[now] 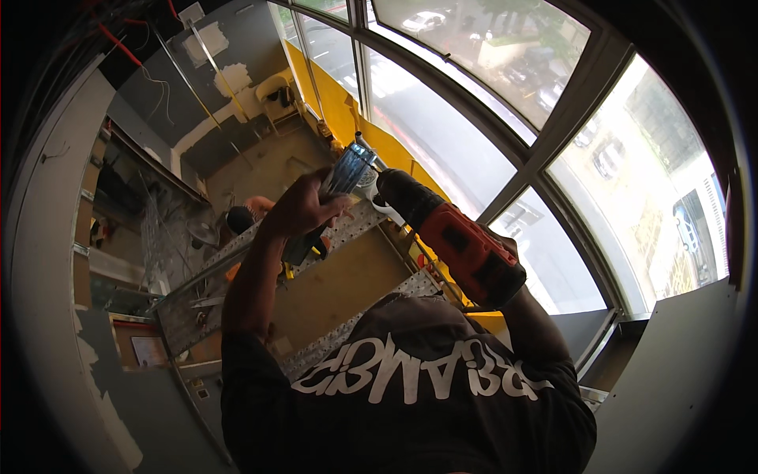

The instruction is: The person installs metal framing components by hand, using a drill to secure screws into a metal track and using snips to cut a metal profile.

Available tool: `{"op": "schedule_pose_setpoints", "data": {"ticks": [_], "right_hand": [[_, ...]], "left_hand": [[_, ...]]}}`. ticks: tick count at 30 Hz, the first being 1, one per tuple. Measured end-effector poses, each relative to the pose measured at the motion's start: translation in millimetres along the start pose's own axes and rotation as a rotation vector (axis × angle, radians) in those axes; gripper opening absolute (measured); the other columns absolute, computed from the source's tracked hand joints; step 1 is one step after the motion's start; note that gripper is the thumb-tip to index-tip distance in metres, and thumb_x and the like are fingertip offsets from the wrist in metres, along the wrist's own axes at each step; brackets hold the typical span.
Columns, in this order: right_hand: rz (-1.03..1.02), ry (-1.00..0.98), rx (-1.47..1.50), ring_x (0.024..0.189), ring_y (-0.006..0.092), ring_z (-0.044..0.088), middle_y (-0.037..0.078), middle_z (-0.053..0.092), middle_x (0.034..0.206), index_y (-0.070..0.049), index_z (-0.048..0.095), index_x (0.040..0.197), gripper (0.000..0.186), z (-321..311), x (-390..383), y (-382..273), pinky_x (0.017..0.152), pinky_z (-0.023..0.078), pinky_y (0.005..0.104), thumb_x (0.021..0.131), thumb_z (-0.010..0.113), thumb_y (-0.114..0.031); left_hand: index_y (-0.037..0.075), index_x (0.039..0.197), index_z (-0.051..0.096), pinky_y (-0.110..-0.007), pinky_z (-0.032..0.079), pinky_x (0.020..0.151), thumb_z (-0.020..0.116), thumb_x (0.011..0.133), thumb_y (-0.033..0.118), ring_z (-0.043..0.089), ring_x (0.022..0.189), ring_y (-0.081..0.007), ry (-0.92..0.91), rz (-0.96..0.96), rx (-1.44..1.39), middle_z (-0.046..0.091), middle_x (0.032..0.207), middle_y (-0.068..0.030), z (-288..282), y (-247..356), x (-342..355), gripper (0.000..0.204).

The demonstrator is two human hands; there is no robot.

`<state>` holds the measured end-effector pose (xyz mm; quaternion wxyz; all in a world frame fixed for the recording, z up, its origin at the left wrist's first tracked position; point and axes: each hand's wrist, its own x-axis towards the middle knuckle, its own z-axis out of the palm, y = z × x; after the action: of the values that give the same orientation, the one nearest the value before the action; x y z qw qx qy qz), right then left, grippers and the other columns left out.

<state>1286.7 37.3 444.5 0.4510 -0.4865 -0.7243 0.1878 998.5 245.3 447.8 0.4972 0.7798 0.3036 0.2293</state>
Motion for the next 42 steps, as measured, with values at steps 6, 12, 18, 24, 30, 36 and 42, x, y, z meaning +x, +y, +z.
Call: {"op": "schedule_pose_setpoints", "data": {"ticks": [6, 12, 18, 24, 30, 36, 42], "right_hand": [[0.035, -0.039, 0.003, 0.097, 0.0247, 0.071, 0.016, 0.068, 0.112, 0.003, 0.052, 0.133, 0.074, 2, 4, 0, 0.088, 0.053, 0.0338, 0.069, 0.082, -0.018], [0.017, 0.010, 0.038, 0.100, 0.0219, 0.069, 0.013, 0.068, 0.112, -0.003, 0.060, 0.124, 0.055, 12, 6, -6, 0.090, 0.054, 0.0330, 0.073, 0.078, -0.017], [0.031, 0.027, 0.191, 0.100, 0.0210, 0.069, 0.013, 0.067, 0.116, -0.001, 0.056, 0.130, 0.061, 19, 6, -2, 0.090, 0.054, 0.0312, 0.075, 0.079, -0.015], [0.077, 0.055, 0.232, 0.101, 0.0285, 0.069, 0.018, 0.067, 0.114, 0.003, 0.050, 0.136, 0.075, 29, 2, 11, 0.088, 0.054, 0.0370, 0.071, 0.083, -0.016], [0.026, 0.094, -0.037, 0.101, 0.0332, 0.067, 0.017, 0.066, 0.118, -0.003, 0.052, 0.137, 0.075, 41, 10, 5, 0.088, 0.053, 0.0397, 0.070, 0.081, -0.018], [0.254, 0.084, 0.029, 0.100, 0.0268, 0.067, 0.013, 0.066, 0.112, -0.004, 0.059, 0.121, 0.052, 63, 5, 24, 0.088, 0.053, 0.0357, 0.073, 0.075, -0.015], [0.168, 0.193, -0.016, 0.093, 0.0177, 0.067, 0.007, 0.068, 0.104, -0.008, 0.065, 0.112, 0.030, 51, 13, 11, 0.080, 0.054, 0.0327, 0.084, 0.072, -0.017]], "left_hand": [[0.000, 0.140, 0.038, -0.027, 0.054, 0.056, 0.068, 0.088, 0.003, 0.061, 0.062, -0.0099, -0.038, 0.003, 0.024, 0.065, 0.083, -0.0073, -6, -13, 2, 0.060], [0.001, 0.109, 0.056, -0.027, 0.051, 0.054, 0.067, 0.089, 0.011, 0.060, 0.058, -0.0080, 0.023, 0.018, -0.011, 0.065, 0.074, -0.0038, -1, -16, -1, 0.025], [-0.001, 0.133, 0.045, -0.027, 0.053, 0.054, 0.069, 0.087, 0.005, 0.059, 0.060, -0.0093, -0.031, -0.028, 0.042, 0.061, 0.084, -0.0044, -6, -17, 3, 0.052], [0.000, 0.110, 0.055, -0.028, 0.051, 0.054, 0.068, 0.088, 0.010, 0.061, 0.058, -0.0084, -0.070, 0.007, 0.052, 0.068, 0.076, -0.0058, 2, -4, 4, 0.028], [-0.001, 0.113, 0.055, -0.034, 0.053, 0.059, 0.069, 0.089, 0.015, 0.065, 0.062, -0.0193, 0.028, 0.090, 0.347, 0.067, 0.081, -0.0117, 5, -19, 16, 0.032], [0.000, 0.111, 0.054, -0.041, 0.052, 0.065, 0.068, 0.089, 0.019, 0.068, 0.077, -0.0384, 0.254, 0.144, 0.598, 0.067, 0.083, -0.0194, 17, -29, 20, 0.032], [0.007, 0.112, 0.055, -0.044, 0.053, 0.065, 0.069, 0.086, 0.017, 0.068, 0.079, -0.0348, 0.378, 0.142, 0.798, 0.066, 0.084, -0.0153, 18, -29, 18, 0.032]]}}
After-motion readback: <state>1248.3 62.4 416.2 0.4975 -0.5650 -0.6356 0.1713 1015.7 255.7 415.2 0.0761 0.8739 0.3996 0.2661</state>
